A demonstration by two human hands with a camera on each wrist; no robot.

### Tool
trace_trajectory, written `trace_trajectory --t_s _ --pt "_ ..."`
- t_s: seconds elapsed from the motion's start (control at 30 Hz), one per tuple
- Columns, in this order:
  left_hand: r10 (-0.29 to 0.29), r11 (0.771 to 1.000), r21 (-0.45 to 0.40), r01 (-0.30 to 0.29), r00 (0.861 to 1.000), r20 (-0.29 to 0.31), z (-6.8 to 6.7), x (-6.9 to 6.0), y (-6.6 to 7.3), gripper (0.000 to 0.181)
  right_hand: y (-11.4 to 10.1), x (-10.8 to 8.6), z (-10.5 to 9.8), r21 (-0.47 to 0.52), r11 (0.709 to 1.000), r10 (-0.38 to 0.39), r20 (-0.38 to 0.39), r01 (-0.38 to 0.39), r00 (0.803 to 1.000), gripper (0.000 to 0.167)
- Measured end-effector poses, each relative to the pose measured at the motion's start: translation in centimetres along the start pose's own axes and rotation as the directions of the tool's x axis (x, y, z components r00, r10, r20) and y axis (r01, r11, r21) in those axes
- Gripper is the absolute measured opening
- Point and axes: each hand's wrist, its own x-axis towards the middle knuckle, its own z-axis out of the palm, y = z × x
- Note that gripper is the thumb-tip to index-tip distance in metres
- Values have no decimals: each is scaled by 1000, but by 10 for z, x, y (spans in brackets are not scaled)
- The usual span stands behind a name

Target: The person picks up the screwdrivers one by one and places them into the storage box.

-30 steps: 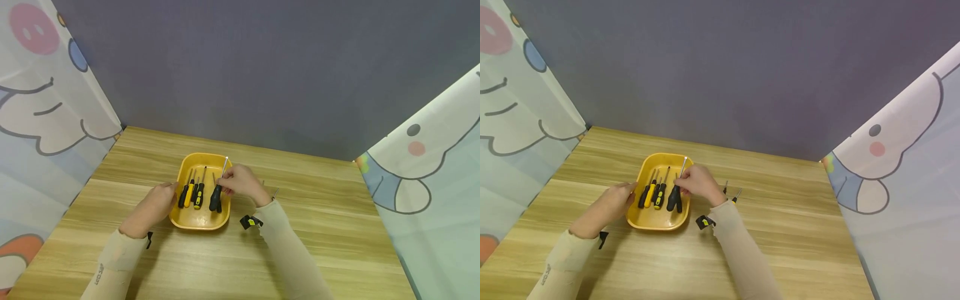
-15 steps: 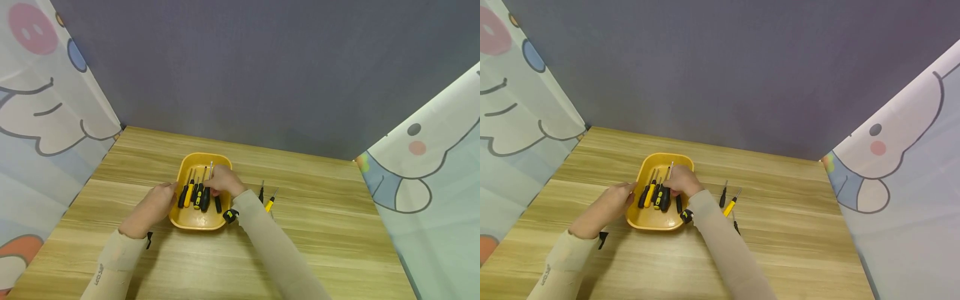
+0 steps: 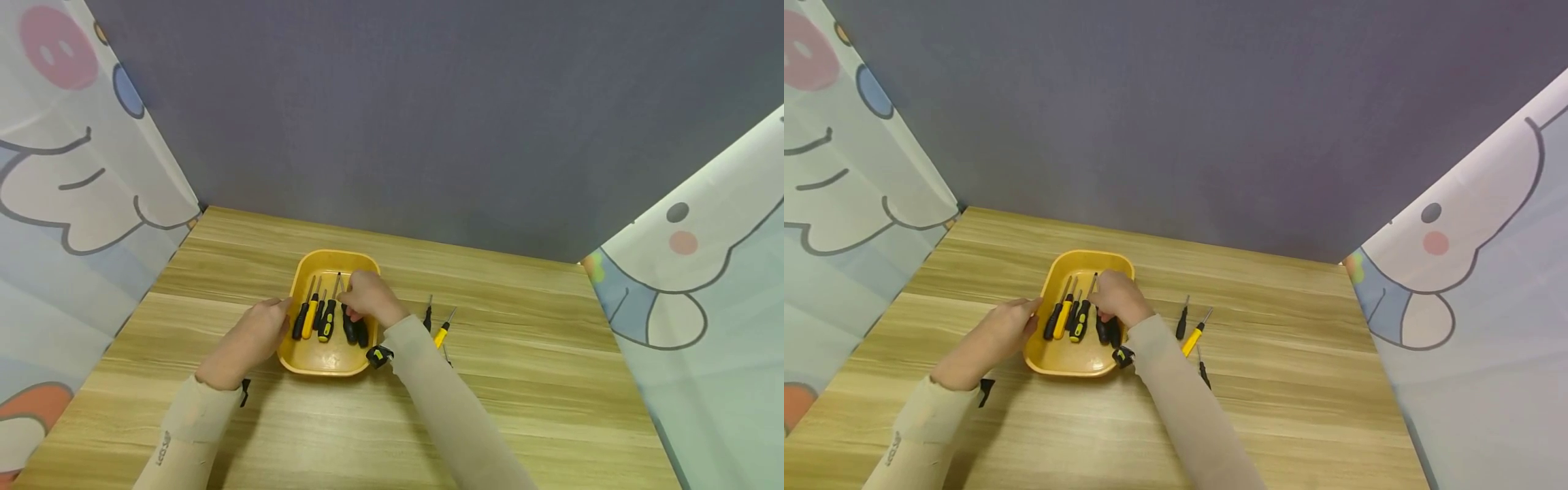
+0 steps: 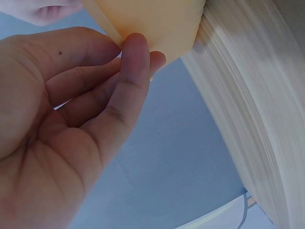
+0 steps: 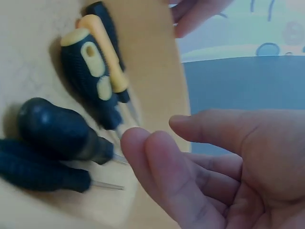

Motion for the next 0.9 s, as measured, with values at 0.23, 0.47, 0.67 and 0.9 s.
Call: trace_trajectory --t_s 0.23,0.47,0.67,0.9 --pt "4 1000 -2 -4 1000 2 1 0 1 35 3 -33 -19 -122 989 -85 -50 79 995 31" --pt "5 1000 -2 -5 1000 1 1 0 0 34 10 -70 -34 -227 969 -126 -122 96 984 19" --pt "-2 1000 4 2 1000 5 0 0 0 33 21 -99 -37 -294 951 -158 -211 91 965 16" --pt "-11 1000 -4 11 1000 10 0 0 0 36 47 -121 -36 -316 948 -131 -271 41 954 14"
